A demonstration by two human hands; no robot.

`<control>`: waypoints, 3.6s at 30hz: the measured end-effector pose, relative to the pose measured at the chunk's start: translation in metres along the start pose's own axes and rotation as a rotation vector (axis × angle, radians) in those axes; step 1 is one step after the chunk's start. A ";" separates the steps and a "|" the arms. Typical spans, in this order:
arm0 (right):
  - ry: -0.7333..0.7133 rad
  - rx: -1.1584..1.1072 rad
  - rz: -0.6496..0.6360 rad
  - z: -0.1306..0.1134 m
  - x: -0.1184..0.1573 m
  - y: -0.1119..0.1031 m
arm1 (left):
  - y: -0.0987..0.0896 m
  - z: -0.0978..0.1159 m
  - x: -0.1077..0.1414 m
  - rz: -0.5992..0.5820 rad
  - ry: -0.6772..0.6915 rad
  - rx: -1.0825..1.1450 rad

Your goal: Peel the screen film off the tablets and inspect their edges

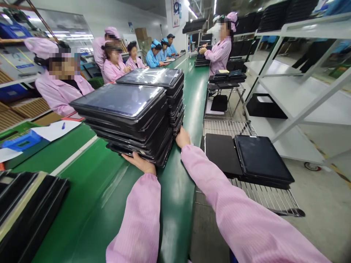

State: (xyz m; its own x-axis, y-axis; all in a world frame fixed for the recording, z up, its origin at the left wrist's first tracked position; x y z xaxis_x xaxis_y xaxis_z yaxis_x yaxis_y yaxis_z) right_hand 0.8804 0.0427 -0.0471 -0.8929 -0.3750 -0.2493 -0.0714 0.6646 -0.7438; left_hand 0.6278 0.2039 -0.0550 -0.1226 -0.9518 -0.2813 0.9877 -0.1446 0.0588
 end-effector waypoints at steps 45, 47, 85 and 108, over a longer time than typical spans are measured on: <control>-0.316 0.284 -0.064 -0.043 0.093 -0.009 | -0.024 0.016 0.010 -0.187 0.037 -0.336; -0.393 0.301 -0.055 -0.051 0.096 -0.012 | -0.023 0.018 0.011 -0.194 0.038 -0.334; -0.522 0.162 0.114 -0.067 0.035 -0.090 | -0.013 0.011 0.013 -0.224 0.001 -0.268; -0.497 0.292 -0.019 -0.083 0.030 -0.106 | -0.013 0.007 0.013 -0.195 0.013 -0.309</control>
State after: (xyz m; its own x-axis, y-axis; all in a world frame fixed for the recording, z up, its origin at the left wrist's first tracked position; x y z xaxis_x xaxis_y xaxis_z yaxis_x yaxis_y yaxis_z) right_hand 0.8247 0.0148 0.0757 -0.5718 -0.6903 -0.4433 0.1036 0.4752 -0.8737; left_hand 0.6125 0.1917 -0.0523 -0.3123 -0.9107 -0.2705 0.9287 -0.2328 -0.2885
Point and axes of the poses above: each hand's wrist, its own x-axis away from the middle knuckle, its own y-axis out of the palm, z = x × y, the point moved 9 cm from there along -x, towards the middle knuckle, and after that the axes turned 6 degrees about -z, right-handed, at the moved point
